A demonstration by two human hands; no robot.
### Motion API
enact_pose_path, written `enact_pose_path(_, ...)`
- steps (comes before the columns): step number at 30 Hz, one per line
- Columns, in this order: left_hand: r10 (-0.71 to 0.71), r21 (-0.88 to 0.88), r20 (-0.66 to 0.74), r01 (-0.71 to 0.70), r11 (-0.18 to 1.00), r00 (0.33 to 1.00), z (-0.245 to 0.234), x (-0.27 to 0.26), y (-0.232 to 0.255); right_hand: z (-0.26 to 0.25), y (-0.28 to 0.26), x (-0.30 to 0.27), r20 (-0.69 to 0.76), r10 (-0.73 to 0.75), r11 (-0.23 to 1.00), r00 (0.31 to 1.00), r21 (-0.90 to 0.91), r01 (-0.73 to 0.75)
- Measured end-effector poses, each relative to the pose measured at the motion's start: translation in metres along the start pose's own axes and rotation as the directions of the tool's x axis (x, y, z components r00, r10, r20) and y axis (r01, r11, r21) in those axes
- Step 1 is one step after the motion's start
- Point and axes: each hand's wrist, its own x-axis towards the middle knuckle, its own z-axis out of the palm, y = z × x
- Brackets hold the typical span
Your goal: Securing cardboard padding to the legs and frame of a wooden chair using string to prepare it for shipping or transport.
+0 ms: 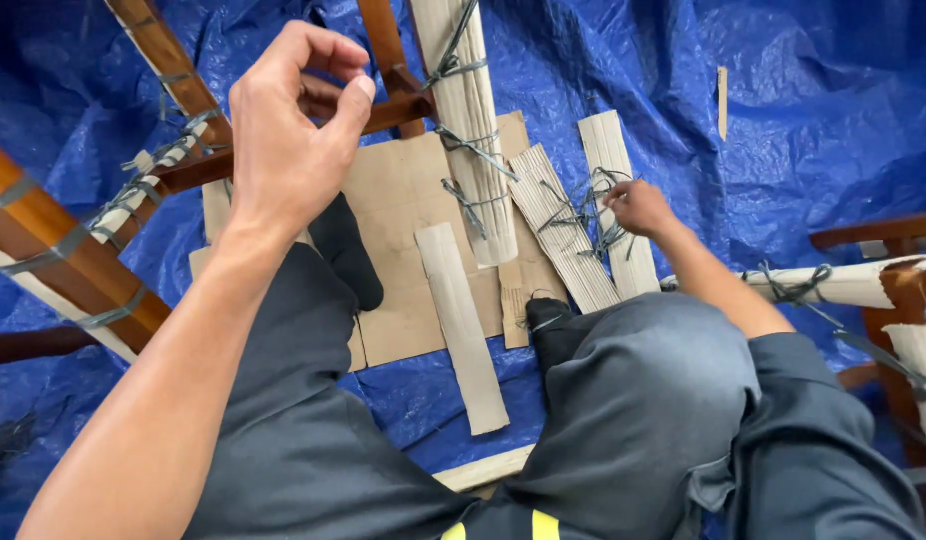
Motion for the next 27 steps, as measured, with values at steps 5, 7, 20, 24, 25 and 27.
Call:
enact_pose_path(5,-0.077,0.001,0.028,0.077,0.997,0.997,0.008,0.002,0.011,0.029,-0.038,0.005,-0.104,0.142,0.918,0.984,0.387,-0.092)
enact_pose_path(7,-0.083,0.012,0.031,0.083,0.996,0.996,0.01,0.002,0.01,0.052,-0.029,0.02,-0.133,0.161,0.891,0.978,0.447,-0.086)
enact_pose_path(20,-0.045,0.005,-0.004,0.045,0.999,0.999,0.016,0.015,0.006,-0.039,-0.052,0.029,-0.338,0.131,0.766,0.932,0.631,0.121)
enact_pose_path(24,-0.029,-0.02,-0.022,0.028,0.999,0.999,0.021,0.018,-0.002,-0.158,-0.125,-0.018,-0.265,0.009,0.614,0.964,0.762,0.204)
enact_pose_path(25,-0.025,-0.02,-0.027,0.025,0.999,0.999,0.021,0.017,-0.002,-0.179,-0.141,-0.032,-0.269,0.005,0.616,0.963,0.76,0.209)
enact_pose_path(27,-0.044,0.013,-0.021,0.044,0.999,0.999,0.022,0.016,-0.001,-0.22,-0.174,-0.06,-0.288,-0.133,0.684,0.948,0.666,0.298)
